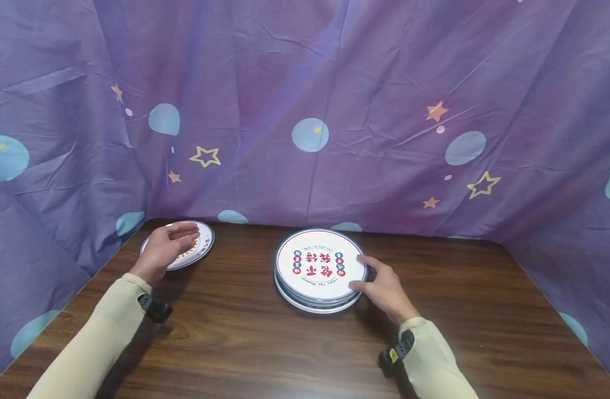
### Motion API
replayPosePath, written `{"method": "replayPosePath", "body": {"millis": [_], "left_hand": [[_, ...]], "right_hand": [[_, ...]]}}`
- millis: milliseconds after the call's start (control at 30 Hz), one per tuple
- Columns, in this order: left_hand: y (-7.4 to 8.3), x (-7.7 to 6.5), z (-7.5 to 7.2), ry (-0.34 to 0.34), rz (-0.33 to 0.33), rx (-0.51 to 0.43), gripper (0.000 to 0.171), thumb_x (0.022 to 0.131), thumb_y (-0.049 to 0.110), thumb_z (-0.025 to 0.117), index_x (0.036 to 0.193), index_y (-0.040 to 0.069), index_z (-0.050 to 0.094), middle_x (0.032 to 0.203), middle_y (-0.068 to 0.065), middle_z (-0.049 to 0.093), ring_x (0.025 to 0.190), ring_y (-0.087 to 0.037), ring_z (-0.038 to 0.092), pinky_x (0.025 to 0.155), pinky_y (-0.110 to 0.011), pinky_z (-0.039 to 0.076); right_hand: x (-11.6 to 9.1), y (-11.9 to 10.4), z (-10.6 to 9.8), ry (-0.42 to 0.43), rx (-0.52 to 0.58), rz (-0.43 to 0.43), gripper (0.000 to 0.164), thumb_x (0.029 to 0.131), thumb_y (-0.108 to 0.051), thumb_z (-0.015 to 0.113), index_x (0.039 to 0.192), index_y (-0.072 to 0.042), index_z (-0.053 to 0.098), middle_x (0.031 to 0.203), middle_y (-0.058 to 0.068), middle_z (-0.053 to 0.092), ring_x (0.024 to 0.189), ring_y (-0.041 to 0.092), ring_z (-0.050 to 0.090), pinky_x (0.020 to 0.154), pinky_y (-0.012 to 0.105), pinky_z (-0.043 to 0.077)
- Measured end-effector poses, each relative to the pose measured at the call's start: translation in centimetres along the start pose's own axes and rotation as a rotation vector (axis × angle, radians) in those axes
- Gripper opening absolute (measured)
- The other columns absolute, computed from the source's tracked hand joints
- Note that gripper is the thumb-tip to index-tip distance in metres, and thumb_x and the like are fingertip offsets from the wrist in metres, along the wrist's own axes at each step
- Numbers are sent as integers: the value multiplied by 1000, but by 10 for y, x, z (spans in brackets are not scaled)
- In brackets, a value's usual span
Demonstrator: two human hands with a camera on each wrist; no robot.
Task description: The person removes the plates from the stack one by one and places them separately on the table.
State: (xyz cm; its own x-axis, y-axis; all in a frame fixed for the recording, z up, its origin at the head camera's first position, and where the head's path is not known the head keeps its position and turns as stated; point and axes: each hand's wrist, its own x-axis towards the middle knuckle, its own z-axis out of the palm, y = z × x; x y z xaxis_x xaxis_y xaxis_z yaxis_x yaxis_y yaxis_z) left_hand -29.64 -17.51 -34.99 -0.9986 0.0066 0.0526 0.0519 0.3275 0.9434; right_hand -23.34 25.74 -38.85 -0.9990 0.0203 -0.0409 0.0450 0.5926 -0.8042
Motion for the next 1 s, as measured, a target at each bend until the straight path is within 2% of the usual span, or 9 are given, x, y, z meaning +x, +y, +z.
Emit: {"method": "replayPosePath", "body": {"millis": [133, 233, 400, 467, 667, 833, 1000], "left_hand": [[8, -3, 29, -111, 38, -20, 45, 95, -5, 47, 140, -11, 50, 141, -31, 55, 133, -41, 54, 102, -29, 53], [12, -5, 54, -194, 64, -25, 44, 95, -4, 48, 138, -11, 51, 139, -31, 56, 132, -43, 55, 106, -43, 51], [17, -9, 89, -274, 82, -8, 41, 95, -3, 54, 135, -9, 55, 136, -30, 60, 128, -40, 60, 104, -41, 53], [18, -10, 99, -295, 72, -33, 40, 95, -3, 54, 135, -9, 56, 135, -31, 60, 127, -39, 60, 103, -39, 54], [20, -15, 115, -350, 32, -166, 42, 97, -5, 51, 138, -12, 49, 137, -34, 57, 131, -42, 56, 108, -42, 50], [19, -15, 123, -325, 36, -169, 44, 94, -6, 53, 138, -12, 50, 135, -30, 60, 128, -39, 60, 106, -40, 51], [17, -14, 127, -298, 29, -167, 45, 91, -6, 54, 136, -11, 52, 132, -29, 63, 126, -38, 61, 105, -40, 52]], "right_hand": [[2, 1, -2, 0, 4, -5, 75, 84, -13, 76, 150, 1, 41, 157, 30, 36, 142, 42, 41, 115, 53, 38], [4, 3, -4, -7, 11, -3, 75, 85, -12, 75, 151, -1, 41, 159, 28, 34, 144, 41, 39, 115, 52, 38], [8, 5, -6, -19, 19, -6, 76, 85, -12, 75, 151, -1, 40, 160, 28, 32, 147, 42, 34, 117, 54, 35], [9, 5, -5, -20, 20, -10, 76, 84, -11, 75, 151, 0, 41, 160, 28, 33, 146, 42, 35, 117, 54, 35], [10, 5, 0, -10, 39, -38, 78, 83, -7, 74, 152, 2, 37, 158, 28, 35, 141, 43, 43, 113, 51, 40], [10, 5, -1, -1, 77, -66, 88, 84, -6, 73, 156, 6, 23, 157, 33, 33, 140, 48, 41, 116, 56, 37], [10, 7, 0, 3, 92, -77, 88, 84, -5, 73, 155, 8, 23, 155, 34, 34, 138, 49, 44, 114, 55, 39]]}}
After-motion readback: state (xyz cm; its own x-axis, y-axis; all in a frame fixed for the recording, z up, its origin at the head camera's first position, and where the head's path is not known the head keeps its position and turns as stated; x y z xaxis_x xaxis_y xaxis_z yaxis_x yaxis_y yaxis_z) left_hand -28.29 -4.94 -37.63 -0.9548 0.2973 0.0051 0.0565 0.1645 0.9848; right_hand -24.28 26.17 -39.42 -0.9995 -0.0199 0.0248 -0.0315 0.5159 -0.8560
